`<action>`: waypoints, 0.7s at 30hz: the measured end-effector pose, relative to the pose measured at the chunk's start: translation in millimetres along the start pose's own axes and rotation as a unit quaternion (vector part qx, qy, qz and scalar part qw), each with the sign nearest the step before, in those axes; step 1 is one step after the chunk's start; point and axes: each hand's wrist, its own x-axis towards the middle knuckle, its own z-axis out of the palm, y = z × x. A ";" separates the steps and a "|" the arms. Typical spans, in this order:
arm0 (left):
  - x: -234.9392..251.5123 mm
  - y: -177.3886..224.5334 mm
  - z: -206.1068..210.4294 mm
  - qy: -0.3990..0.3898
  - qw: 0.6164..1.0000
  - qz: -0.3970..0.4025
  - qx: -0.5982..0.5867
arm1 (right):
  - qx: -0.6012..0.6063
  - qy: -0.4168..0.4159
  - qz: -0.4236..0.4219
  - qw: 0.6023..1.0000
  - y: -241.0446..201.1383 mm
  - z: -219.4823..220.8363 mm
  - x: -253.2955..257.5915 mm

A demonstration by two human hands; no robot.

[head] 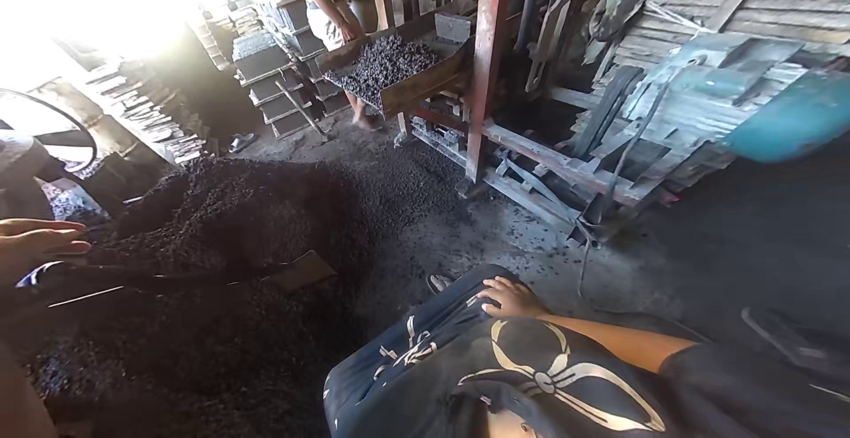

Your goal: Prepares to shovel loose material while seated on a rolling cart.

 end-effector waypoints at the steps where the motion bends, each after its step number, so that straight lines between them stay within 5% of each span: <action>1: 4.1 -0.7 -1.8 -0.012 1.000 -0.011 0.023 | -0.002 -0.003 0.002 1.000 -0.8 -0.1 0.0; 9: 20.2 15.5 -5.8 -0.103 0.988 -0.023 0.115 | -0.018 -0.024 0.009 0.999 -12.3 -4.6 0.2; 21: 17.8 29.6 5.7 -0.105 0.990 -0.016 0.094 | -0.004 -0.003 -0.007 1.000 -1.7 -1.0 2.8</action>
